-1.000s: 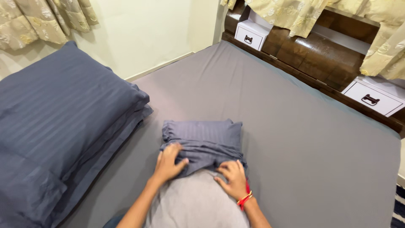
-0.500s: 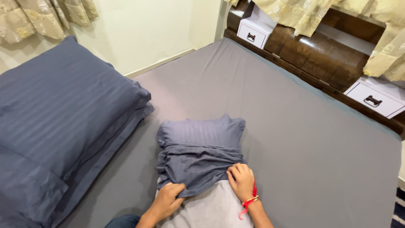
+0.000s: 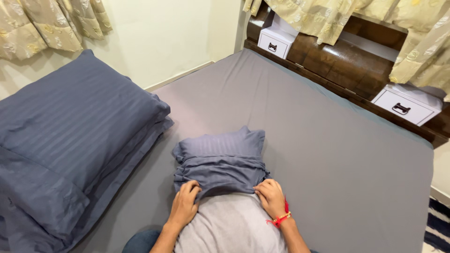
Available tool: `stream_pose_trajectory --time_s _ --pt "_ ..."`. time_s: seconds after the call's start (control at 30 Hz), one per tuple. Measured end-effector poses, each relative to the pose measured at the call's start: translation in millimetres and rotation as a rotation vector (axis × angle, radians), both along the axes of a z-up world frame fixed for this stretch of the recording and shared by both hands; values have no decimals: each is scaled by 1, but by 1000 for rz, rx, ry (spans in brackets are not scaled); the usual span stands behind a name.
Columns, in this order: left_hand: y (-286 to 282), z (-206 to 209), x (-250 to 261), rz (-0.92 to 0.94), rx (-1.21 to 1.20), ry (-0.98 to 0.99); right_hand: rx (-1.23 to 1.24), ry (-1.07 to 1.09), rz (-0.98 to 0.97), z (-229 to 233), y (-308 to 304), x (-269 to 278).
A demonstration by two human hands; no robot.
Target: The person places a pillowcase onto a pillow by pulling the fabric over the cushion and smoothing it with their hands.
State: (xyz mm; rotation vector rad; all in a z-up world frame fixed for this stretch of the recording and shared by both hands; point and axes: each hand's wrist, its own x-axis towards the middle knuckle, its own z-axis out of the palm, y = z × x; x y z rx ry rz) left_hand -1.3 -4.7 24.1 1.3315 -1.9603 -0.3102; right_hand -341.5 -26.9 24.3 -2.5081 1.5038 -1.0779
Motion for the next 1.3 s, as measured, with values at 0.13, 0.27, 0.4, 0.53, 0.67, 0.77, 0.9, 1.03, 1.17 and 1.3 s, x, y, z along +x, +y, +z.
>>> stream_pose_trajectory --time_s 0.13,0.27,0.4,0.53,0.67,0.77,0.9,1.03,1.17,1.3 --pt "-4 -9 0 13 -58 14 -35 13 10 2 28 -15" --pt "-5 -14 3 29 -72 61 176 8 -249 -5 25 -36" --pt "-5 -24 8 46 -89 97 271 -113 -68 -21 36 -43" --pt "-15 -37 6 96 -118 74 522 -453 43 -39 19 -58" --pt "-21 -34 11 69 -23 23 724 -625 -167 -58 0 -52" --pt "-17 -21 13 101 52 37 782 -498 -143 -59 5 -54" --pt "-10 9 2 113 245 -39 652 -264 -197 -33 9 -37" --pt "11 21 2 64 351 -17 693 -75 -338 -17 9 -26" --pt "7 -4 15 85 320 208 844 -162 -368 -39 4 -36" --pt "-20 -38 19 215 208 8 783 -361 -214 -64 -4 -43"
